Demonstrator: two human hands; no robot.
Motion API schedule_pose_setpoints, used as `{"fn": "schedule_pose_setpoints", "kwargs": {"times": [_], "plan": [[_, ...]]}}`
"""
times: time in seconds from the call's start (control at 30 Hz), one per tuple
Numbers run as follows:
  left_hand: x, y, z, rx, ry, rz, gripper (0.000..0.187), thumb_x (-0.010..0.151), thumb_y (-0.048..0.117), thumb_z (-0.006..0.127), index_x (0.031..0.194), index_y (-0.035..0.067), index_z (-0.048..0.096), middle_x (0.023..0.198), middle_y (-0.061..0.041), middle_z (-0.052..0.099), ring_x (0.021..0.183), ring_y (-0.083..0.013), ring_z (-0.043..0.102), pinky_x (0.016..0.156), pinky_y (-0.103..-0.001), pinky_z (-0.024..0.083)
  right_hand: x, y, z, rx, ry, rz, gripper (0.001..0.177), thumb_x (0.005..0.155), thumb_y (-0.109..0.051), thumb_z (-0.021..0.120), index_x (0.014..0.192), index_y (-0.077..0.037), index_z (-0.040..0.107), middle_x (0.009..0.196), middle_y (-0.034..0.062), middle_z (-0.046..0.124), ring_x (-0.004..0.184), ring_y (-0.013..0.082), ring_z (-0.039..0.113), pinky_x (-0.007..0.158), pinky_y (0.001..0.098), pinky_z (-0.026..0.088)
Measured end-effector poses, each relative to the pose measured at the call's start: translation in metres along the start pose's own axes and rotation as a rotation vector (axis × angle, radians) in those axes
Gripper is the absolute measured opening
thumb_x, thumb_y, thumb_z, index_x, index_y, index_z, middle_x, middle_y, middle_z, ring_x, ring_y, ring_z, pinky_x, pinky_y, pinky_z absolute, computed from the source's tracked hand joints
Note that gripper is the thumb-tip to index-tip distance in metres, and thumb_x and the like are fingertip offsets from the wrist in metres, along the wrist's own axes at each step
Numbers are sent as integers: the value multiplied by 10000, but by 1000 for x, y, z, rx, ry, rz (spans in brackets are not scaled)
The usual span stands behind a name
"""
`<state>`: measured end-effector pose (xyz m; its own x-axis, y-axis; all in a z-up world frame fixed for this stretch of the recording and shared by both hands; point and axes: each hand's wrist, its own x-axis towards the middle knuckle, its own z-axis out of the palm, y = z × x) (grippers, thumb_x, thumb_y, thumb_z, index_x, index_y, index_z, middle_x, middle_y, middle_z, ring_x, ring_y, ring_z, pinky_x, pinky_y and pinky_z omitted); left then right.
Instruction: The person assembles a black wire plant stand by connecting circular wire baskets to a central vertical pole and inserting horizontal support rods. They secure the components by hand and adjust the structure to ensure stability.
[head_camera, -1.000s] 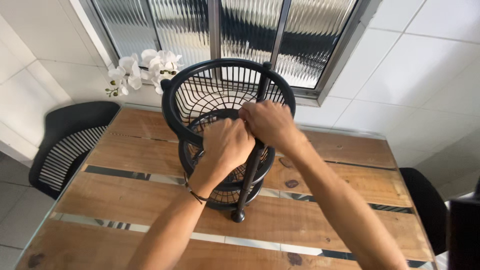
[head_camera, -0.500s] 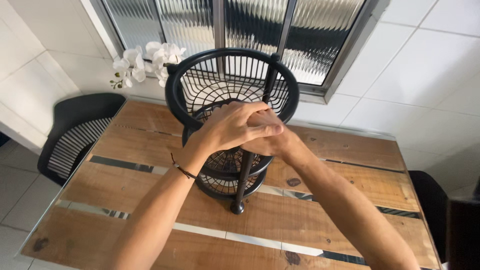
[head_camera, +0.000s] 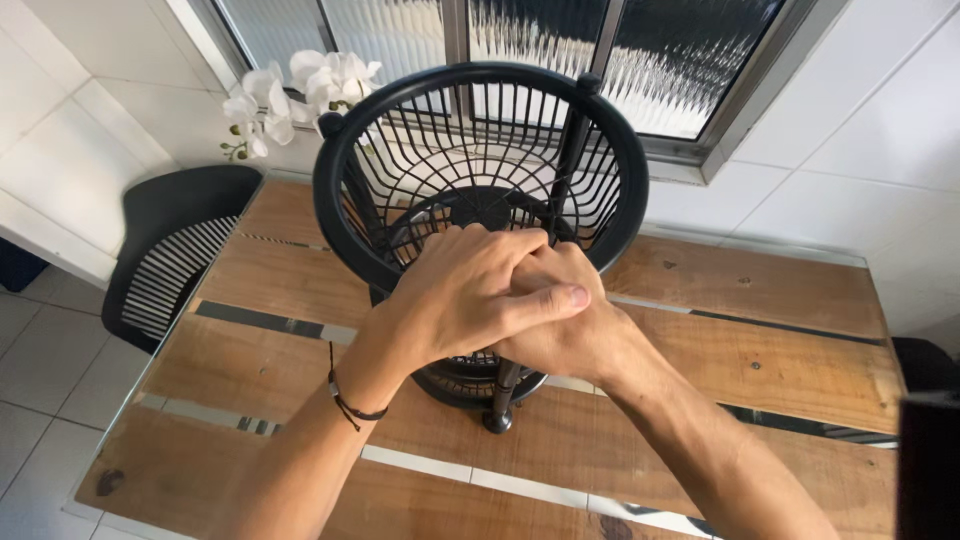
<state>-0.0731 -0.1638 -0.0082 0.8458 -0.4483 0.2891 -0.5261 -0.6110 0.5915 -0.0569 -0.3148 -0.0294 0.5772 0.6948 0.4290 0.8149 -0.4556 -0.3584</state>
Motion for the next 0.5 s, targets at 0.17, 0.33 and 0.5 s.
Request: {"fn": "schedule_pose_setpoints", "kwargs": {"times": [0.17,0.33,0.5], "plan": [[-1,-3,2,17,-14,-8,692,822,766,499,652,111,641,416,-31,558,342,-138,549,333,-329,389,1,-2,0,11,73,-42,86,630,-54,717,603,-59,635,534,54,649,424,223,602,371,350,447],[1,-9,1,-5,59,114,755,823,842,456,774,115,655,507,-10,604,424,-94,598,388,-264,431,3,3,7,-69,15,25,80,671,-53,708,635,-50,637,549,57,644,428,213,609,361,346,454],[1,-18,4,132,153,135,899,785,917,349,927,82,649,610,-3,629,470,-139,573,389,-290,396,13,20,-3,-129,-249,214,151,801,-172,749,870,-56,681,728,81,716,562,194,694,533,336,547]]}}
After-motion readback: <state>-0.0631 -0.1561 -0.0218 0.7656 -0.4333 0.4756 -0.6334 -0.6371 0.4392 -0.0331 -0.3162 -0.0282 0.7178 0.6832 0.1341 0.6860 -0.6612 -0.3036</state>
